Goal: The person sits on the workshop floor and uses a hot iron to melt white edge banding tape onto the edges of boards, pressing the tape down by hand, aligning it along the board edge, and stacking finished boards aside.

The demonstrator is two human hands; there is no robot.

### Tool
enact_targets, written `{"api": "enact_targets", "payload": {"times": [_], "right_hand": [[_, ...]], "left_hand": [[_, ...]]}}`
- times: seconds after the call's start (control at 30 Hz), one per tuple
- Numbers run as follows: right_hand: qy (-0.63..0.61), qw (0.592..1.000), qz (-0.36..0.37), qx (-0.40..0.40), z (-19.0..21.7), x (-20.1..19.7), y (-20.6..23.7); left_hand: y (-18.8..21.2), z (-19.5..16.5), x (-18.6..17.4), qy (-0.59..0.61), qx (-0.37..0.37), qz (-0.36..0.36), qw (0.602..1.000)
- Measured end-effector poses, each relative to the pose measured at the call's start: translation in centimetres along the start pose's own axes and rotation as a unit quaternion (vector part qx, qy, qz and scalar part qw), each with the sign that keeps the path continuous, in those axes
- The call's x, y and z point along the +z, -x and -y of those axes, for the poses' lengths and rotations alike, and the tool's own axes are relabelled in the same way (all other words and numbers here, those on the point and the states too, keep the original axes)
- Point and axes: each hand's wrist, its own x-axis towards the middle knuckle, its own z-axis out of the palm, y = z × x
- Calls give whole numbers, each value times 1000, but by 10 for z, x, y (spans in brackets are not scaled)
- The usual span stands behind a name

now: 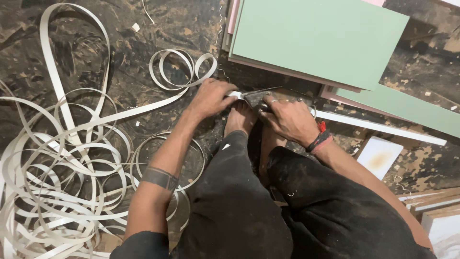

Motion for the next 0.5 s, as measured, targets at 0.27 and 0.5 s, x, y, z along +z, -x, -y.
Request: {"api": "enact_targets", "payload": {"times": [0.27,0.5], "right_hand": [[16,1000,1,-15,15,-3,-13],[-13,999,-16,-39,10,-5,-16]], "left_hand": [[-7,18,-16,14,-143,71,987],[-12,22,-6,62,-181,76,979]]}}
